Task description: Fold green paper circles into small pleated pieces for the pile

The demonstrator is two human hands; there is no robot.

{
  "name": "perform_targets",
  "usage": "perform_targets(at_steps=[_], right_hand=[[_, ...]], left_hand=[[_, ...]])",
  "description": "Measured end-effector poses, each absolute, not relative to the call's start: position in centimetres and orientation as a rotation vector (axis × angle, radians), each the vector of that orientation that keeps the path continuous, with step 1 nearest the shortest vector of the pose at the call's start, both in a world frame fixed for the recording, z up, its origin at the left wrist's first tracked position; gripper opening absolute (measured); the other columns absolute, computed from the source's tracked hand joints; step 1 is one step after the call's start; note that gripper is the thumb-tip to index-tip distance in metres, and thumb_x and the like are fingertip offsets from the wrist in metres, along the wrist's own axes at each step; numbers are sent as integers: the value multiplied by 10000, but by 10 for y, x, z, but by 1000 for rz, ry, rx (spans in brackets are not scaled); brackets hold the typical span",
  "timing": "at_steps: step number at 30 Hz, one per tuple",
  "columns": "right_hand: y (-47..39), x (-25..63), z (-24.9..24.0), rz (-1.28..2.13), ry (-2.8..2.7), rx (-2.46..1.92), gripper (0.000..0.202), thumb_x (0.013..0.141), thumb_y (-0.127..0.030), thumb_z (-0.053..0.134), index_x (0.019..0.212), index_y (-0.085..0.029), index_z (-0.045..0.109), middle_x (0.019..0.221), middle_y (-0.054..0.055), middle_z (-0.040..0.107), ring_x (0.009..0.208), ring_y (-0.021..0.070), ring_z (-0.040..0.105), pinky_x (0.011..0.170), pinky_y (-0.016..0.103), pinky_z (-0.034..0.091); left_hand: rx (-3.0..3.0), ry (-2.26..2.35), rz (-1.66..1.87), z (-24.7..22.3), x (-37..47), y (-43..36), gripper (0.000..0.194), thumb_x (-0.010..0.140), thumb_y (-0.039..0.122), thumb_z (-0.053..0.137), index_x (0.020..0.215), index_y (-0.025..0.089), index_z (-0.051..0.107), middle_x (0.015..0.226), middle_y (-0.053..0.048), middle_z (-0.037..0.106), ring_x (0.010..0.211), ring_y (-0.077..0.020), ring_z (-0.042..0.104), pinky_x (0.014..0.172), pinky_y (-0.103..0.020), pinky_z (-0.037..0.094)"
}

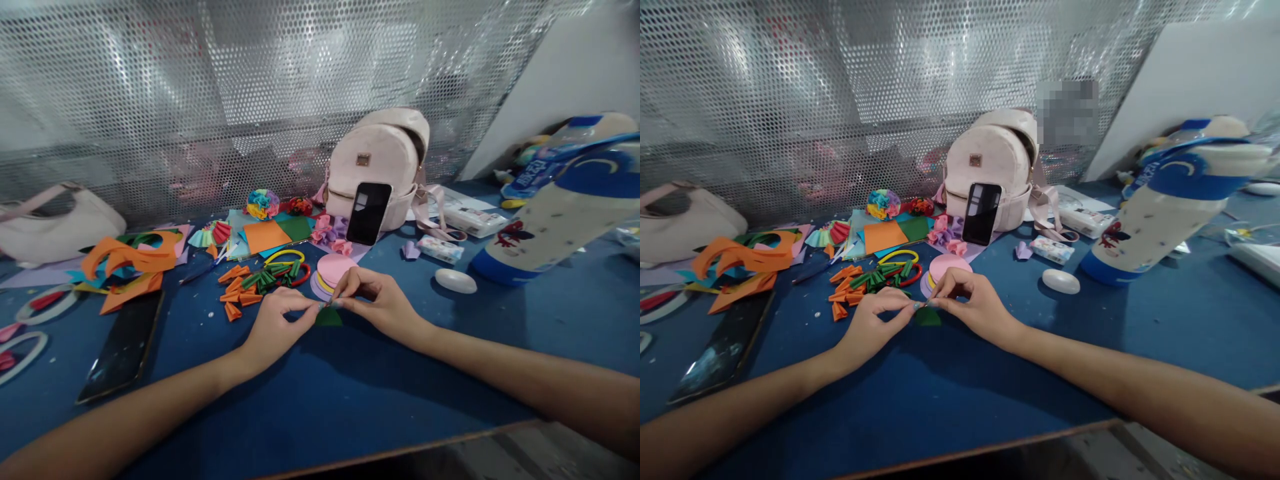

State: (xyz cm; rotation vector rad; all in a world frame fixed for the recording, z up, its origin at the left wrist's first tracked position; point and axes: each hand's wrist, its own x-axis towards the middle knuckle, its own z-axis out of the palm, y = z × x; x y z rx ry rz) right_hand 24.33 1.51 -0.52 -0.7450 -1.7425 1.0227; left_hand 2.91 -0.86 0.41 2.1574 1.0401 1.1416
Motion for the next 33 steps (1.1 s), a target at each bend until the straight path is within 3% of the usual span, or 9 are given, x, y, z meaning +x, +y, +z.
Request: perform_targets(at_steps=[3,8,17,23,33], right_hand=[[14,243,-5,1028,-1737,-738,324,831,-387,787,698,-186,570,785,35,673,705,148,640,666,268,538],[10,242,-2,1031,-1757,-707,313,847,-358,776,682,-188,571,783,37,683,708,151,654,670,270,541],[6,241,-2,1002,-1782,-702,305,859,-340,763,681,-186,569,780,33,686,718,150,665,669,266,541],[10,242,-1,1035,-1758,-701,293,846,-363,770,705,-183,588,793,36,687,725,153,663,685,276,544],[14,245,0,1126,-1830,-781,250,872,-397,729,771,-175,675,793,37,699,720,150,645,681,265,517]], left_hand=[[2084,994,1144,3,30,-7,152,878,166,687,805,185,819,769,-36,803,722,-193,711,747,-310,504],[1983,959,1102,3,30,-4,91,821,141,757,751,184,798,786,-41,800,765,-196,708,783,-314,502],[2248,1080,809,15,34,-8,203,861,50,689,698,164,651,779,18,716,800,-163,618,817,-323,359],[2288,1097,714,20,33,-8,197,924,106,600,755,176,673,791,6,713,809,-174,612,809,-323,344],[1927,1115,787,24,34,-8,192,818,212,625,633,165,655,673,-15,691,676,-167,614,704,-269,434]])
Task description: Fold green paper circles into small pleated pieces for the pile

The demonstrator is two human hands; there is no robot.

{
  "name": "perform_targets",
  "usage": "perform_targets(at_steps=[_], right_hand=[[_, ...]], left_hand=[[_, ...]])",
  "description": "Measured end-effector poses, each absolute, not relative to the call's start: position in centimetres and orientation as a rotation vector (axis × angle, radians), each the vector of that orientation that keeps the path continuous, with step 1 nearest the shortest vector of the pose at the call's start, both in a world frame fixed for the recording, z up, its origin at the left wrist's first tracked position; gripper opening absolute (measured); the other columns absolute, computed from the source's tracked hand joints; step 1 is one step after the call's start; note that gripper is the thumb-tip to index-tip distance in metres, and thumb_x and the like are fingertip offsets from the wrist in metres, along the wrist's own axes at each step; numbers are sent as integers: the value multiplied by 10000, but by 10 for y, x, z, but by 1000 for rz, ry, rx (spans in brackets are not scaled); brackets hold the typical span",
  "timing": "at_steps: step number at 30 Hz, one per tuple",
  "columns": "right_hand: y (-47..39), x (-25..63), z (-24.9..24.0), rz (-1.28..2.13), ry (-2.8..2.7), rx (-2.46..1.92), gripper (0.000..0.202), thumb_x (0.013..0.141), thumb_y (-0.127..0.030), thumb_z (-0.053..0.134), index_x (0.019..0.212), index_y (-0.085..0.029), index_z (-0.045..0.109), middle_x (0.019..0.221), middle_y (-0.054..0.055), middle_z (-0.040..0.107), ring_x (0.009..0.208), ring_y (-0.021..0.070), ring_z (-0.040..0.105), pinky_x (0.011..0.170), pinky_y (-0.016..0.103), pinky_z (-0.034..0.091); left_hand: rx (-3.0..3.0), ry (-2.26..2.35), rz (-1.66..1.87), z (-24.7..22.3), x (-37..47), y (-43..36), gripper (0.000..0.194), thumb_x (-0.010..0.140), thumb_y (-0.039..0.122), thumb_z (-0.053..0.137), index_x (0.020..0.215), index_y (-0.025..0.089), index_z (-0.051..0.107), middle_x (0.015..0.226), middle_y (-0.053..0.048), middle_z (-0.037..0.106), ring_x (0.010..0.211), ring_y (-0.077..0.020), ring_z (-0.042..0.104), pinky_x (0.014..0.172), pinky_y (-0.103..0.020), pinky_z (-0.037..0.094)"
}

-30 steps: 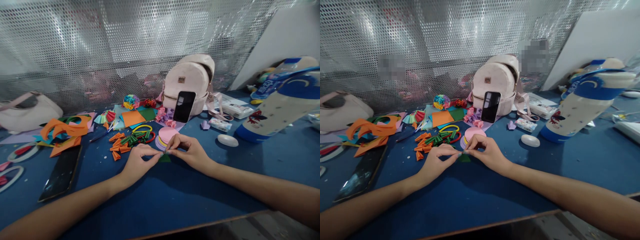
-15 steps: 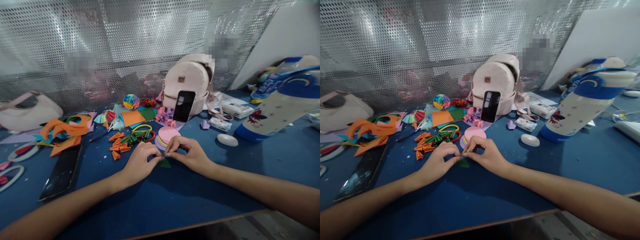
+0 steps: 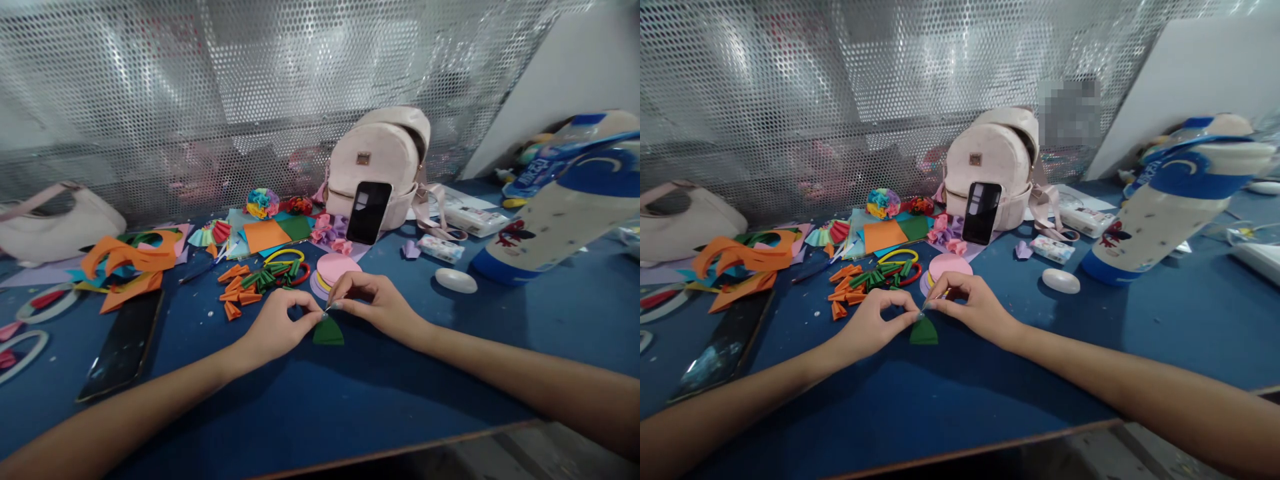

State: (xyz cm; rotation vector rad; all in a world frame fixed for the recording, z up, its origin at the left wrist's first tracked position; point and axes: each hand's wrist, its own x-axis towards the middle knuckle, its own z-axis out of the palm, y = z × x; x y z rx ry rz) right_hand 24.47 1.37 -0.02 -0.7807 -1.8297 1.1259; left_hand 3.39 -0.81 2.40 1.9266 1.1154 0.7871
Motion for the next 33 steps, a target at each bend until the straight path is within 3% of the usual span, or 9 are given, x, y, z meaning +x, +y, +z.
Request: perform_targets(at_steps=[15,23,27,33], right_hand=[[10,242,-4,1050,-2014,-717,209,924,-359,675,833,-171,685,823,43,699,741,147,648,697,258,537],[7,242,-4,834,-2146,-659,130,946,-288,656,864,-188,660,835,32,685,722,136,628,679,242,519],[3,242,-1,650,-2238,-643,59,948,-211,639,894,-189,638,857,33,676,747,142,616,692,245,495],[1,241,3,539,-2277,-623,141,967,-127,534,872,-198,610,840,42,667,768,160,604,696,267,488]], left_hand=[[1755,1125,767,22,35,-8,171,697,205,698,554,161,616,581,4,625,583,-127,507,589,-249,379],[1763,1142,764,21,37,-11,167,684,82,694,564,161,607,576,31,617,582,-122,515,590,-245,374],[2005,1174,826,22,36,-13,239,702,-9,713,580,166,605,622,43,645,651,-132,558,677,-269,371],[2364,1178,739,23,33,-13,189,810,140,794,687,184,658,743,30,723,744,-163,594,766,-323,341]])
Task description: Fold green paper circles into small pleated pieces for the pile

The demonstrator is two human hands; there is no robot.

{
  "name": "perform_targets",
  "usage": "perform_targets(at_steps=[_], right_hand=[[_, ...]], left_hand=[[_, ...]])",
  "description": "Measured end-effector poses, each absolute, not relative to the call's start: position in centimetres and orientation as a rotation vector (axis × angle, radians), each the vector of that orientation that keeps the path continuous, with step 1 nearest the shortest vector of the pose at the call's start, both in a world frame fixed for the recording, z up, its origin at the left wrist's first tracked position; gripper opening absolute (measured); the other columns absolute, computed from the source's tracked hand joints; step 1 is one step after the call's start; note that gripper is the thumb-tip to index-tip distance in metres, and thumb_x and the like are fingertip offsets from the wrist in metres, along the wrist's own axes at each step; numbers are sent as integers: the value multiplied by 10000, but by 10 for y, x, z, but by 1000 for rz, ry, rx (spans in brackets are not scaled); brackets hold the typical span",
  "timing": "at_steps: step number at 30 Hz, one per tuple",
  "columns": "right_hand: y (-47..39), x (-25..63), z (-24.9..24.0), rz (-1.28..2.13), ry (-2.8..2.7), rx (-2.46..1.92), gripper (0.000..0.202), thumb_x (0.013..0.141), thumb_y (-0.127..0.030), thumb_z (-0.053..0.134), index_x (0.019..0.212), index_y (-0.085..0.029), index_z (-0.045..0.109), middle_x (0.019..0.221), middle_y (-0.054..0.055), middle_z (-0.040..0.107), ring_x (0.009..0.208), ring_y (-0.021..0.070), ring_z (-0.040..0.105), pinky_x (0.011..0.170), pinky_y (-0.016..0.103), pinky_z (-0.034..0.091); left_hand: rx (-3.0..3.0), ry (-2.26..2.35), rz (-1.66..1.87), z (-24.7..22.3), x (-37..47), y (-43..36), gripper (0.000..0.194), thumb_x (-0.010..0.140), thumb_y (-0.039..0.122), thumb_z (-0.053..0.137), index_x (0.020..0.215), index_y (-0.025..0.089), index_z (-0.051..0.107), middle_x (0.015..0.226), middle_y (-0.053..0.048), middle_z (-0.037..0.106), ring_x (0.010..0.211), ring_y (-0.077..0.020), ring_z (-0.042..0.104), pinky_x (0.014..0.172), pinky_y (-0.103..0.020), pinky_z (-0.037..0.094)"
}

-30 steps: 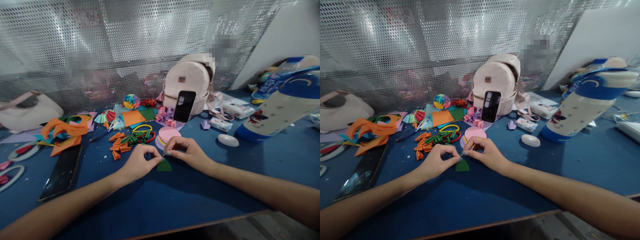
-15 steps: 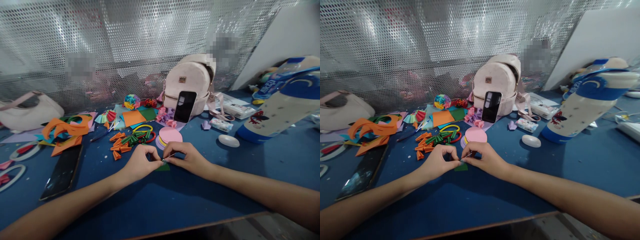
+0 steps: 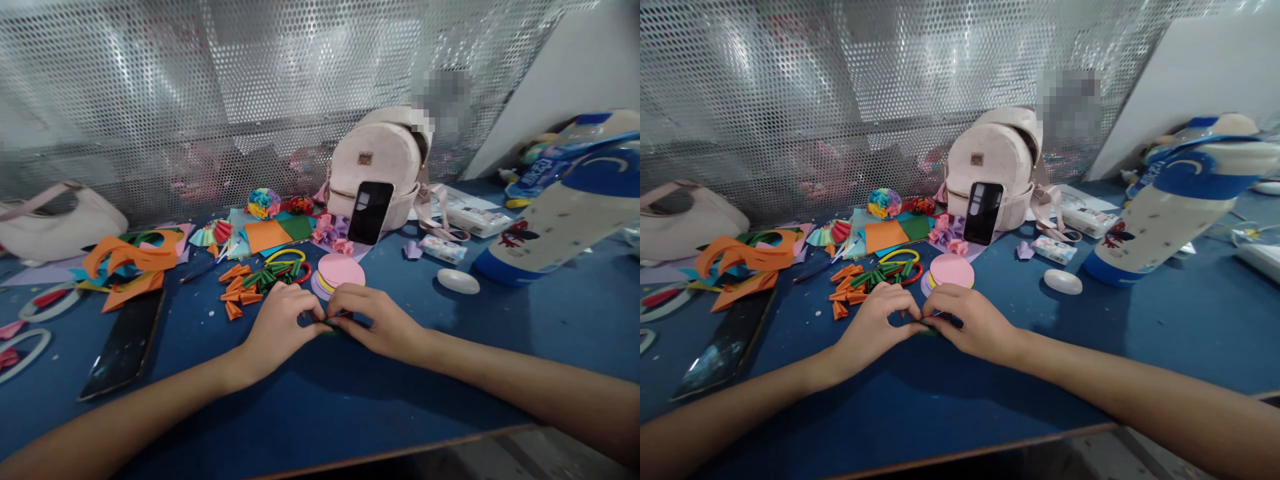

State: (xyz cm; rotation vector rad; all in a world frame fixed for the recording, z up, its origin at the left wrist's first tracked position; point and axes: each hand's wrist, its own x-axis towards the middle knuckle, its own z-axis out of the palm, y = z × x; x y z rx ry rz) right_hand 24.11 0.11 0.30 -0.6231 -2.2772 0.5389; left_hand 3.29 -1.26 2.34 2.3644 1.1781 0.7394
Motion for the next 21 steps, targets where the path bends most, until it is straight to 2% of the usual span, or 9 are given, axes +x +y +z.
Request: perform_targets(at_steps=[3,6,9,12,16,21], right_hand=[[3,243,4,519,-2274,-619,151,963,-121,528,862,-202,607,839,49,671,766,169,596,690,280,489],[5,244,4,497,-2276,-617,143,967,-140,542,862,-205,616,839,53,672,783,179,595,695,285,488],[5,246,4,530,-2270,-628,129,980,-168,549,875,-202,616,853,51,671,792,175,597,705,276,481],[5,247,5,586,-2238,-691,138,1001,-188,503,895,-199,592,850,39,646,749,156,579,689,263,465],[6,248,6,644,-2176,-757,175,997,-211,490,830,-200,542,777,10,592,677,137,529,627,244,421],[6,249,5,699,-2184,-755,187,988,-218,507,812,-196,567,765,11,603,662,136,527,617,244,423]], left_hand=[[2385,1187,652,27,32,-12,118,865,196,755,753,203,717,801,17,755,791,-185,610,790,-346,340],[2271,1175,627,31,33,-10,127,867,164,719,758,217,756,809,13,768,804,-193,628,810,-345,377],[2029,1151,603,31,32,-5,140,805,115,698,707,187,766,738,-4,753,728,-179,637,728,-296,436],[1833,1148,586,29,31,0,115,754,132,696,669,159,769,650,-13,726,632,-158,615,634,-260,443],[1705,1143,600,29,31,2,99,723,173,719,639,147,763,604,-19,702,579,-139,589,598,-246,434],[1637,1131,614,28,32,1,105,694,164,734,592,147,717,567,1,652,546,-113,535,568,-229,394]])
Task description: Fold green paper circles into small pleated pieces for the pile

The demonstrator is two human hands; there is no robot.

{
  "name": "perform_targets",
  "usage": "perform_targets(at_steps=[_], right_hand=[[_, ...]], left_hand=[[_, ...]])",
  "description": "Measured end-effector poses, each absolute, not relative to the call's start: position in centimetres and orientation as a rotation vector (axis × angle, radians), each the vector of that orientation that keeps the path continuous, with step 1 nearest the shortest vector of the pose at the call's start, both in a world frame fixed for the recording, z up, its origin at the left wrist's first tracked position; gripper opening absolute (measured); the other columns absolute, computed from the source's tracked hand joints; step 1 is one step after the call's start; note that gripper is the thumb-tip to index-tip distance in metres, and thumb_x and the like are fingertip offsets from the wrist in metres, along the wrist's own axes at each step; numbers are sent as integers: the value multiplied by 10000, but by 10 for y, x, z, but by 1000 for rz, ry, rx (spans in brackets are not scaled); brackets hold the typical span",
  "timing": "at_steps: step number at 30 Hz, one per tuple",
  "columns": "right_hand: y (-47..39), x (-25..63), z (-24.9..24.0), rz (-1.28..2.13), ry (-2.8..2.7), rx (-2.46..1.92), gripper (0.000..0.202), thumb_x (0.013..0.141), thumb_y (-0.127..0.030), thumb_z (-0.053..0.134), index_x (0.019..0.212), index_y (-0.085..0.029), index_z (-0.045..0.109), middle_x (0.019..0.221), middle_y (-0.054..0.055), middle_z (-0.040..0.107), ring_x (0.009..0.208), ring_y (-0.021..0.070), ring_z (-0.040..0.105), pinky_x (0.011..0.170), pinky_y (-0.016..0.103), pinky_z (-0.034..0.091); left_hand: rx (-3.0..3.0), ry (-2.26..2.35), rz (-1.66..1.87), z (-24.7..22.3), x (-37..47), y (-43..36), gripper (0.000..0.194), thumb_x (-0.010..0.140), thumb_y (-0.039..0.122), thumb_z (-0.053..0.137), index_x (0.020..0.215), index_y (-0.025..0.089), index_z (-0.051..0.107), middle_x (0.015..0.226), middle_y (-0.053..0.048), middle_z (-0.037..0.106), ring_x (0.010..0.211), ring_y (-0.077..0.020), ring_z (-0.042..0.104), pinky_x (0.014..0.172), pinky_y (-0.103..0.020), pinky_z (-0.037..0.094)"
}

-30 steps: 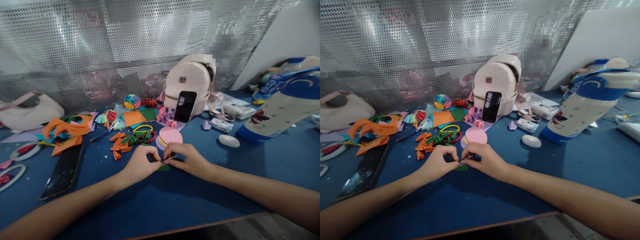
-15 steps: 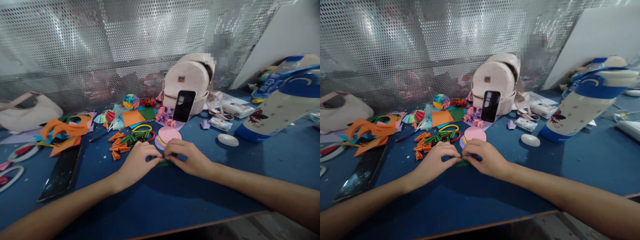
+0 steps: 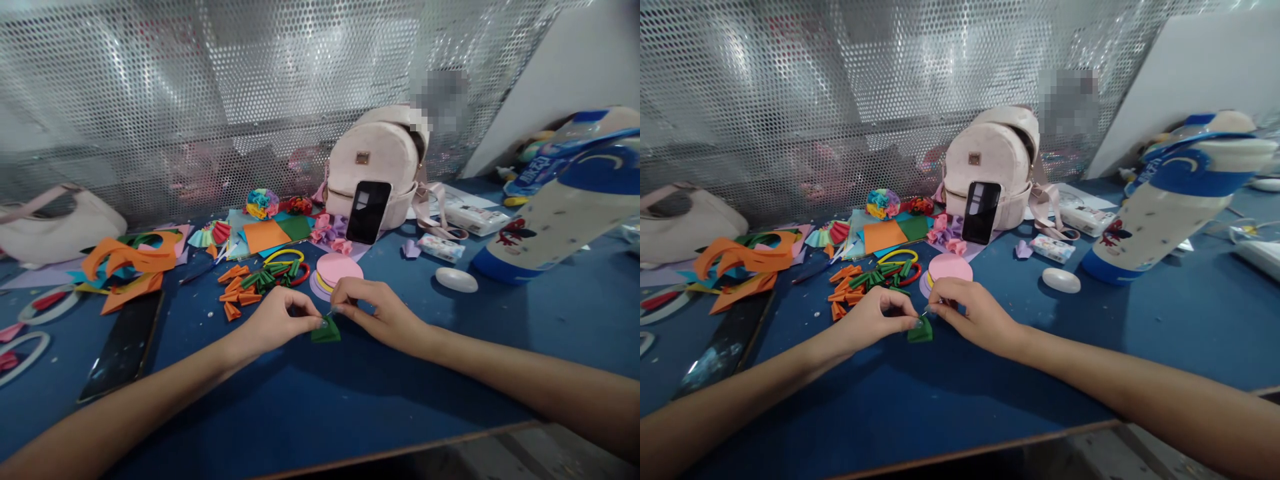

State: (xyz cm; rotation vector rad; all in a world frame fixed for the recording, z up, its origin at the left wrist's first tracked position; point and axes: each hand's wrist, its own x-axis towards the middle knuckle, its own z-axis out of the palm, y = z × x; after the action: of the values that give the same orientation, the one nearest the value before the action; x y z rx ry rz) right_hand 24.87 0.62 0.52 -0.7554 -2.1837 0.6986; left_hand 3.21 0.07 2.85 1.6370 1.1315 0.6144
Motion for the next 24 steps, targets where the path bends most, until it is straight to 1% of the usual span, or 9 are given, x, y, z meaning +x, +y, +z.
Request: perform_targets(at_steps=[2,5,7,9,12,14,16,20,24], right_hand=[[6,249,4,682,-2209,-754,174,992,-218,510,835,-196,582,785,16,627,671,138,548,627,244,439],[5,248,3,630,-2267,-716,129,997,-212,524,908,-201,616,883,38,679,759,153,608,683,249,476],[4,247,2,589,-2306,-683,107,997,-219,543,939,-208,632,927,48,694,824,167,632,725,259,489],[3,246,1,544,-2329,-682,111,999,-232,553,935,-212,641,924,54,694,851,179,638,742,270,493],[4,246,0,468,-2339,-695,145,1007,-229,537,911,-213,644,900,60,687,840,182,634,738,276,490],[6,247,0,400,-2339,-682,160,1010,-211,521,903,-212,640,880,58,686,827,182,627,728,276,484],[9,249,2,296,-2351,-653,175,1014,-205,509,898,-208,639,865,58,687,822,185,619,726,285,477],[12,252,6,73,-2413,-605,217,1032,-234,479,900,-207,649,865,63,699,810,191,610,723,303,460],[9,251,6,107,-2446,-626,191,1032,-255,490,933,-202,645,891,63,695,841,193,612,732,300,456]], left_hand=[[1627,1136,637,27,32,1,129,678,171,751,569,144,687,549,9,627,527,-102,504,549,-224,372],[1601,1142,653,23,32,0,185,643,213,799,556,142,653,533,18,601,511,-95,477,528,-221,351],[1615,1145,653,23,33,-1,215,633,238,822,560,144,642,542,20,603,519,-100,484,531,-224,359],[1685,1159,664,23,34,-4,188,657,210,807,576,150,648,570,19,623,547,-112,506,553,-232,380],[1909,1196,709,26,33,-6,136,708,137,774,616,170,679,652,17,678,644,-143,563,665,-268,426],[2067,1193,709,28,32,-5,128,743,138,777,650,190,707,711,20,710,715,-162,593,778,-305,432],[2135,1154,682,31,31,-3,113,792,146,753,697,204,735,754,20,731,753,-171,614,837,-320,425],[2041,1096,676,34,30,0,139,821,101,690,730,186,751,773,4,742,754,-167,632,776,-282,446],[1980,1113,697,34,31,0,152,763,52,701,666,166,730,721,6,714,716,-154,608,723,-263,433]])
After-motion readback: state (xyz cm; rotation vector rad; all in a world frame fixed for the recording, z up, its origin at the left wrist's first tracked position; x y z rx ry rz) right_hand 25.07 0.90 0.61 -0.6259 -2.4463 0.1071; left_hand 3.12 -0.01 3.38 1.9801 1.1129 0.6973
